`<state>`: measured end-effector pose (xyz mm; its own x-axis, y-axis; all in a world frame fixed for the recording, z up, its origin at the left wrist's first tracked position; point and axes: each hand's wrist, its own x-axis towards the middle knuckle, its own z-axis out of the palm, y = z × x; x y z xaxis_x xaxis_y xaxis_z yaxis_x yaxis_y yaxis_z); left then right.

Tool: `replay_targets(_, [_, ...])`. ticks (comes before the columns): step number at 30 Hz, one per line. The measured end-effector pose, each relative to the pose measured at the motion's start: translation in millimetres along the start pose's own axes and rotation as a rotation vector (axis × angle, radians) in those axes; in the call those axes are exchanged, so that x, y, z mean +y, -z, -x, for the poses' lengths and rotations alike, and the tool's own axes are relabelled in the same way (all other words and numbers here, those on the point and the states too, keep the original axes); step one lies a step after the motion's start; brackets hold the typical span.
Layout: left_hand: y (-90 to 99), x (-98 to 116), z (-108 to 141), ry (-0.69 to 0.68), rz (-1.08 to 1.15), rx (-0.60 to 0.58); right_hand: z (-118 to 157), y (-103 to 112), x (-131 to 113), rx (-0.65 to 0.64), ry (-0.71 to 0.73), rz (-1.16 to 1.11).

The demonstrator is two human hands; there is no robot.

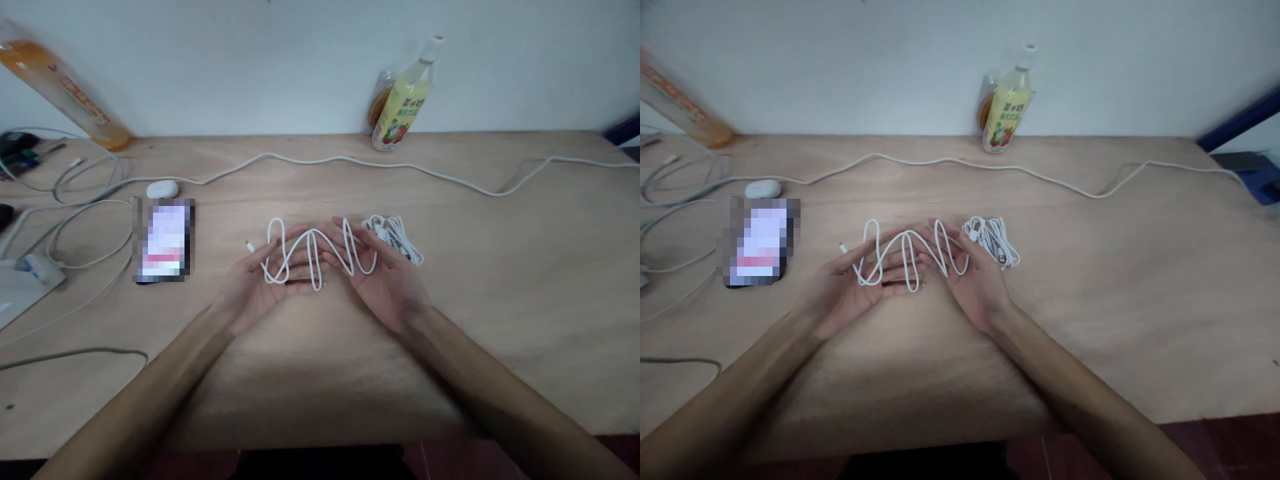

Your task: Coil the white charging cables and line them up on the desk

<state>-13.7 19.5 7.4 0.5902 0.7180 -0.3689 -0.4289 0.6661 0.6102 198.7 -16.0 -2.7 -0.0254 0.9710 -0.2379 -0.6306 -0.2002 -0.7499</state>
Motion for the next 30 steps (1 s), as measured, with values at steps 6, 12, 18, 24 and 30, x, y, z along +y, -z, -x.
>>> replay_targets(6, [-7.3, 4.1, 0.9, 0.003, 0.031, 0.066, 0.3, 1.1, -0.4, -0.006, -0.002, 0.017])
replay_targets(12, [-1.7, 3.6, 2.6, -0.014, 0.066, -0.010, -0.1, 1.4, -1.5, -0.003, -0.032, -0.010])
replay_targets(18, [1.0, 4.7, 4.3, -0.005, 0.117, -0.028, -0.6, 0.5, -1.7, -0.023, -0.030, -0.003])
replay_targets(24, [2.0, 4.8, 5.4, -0.004, 0.139, -0.071, 0.8, -1.5, -3.4, -0.012, -0.043, -0.035])
replay_targets(30, [2.4, 3.7, 5.5, -0.007, 0.143, -0.068, 1.4, -3.1, -2.5, -0.045, -0.032, -0.034])
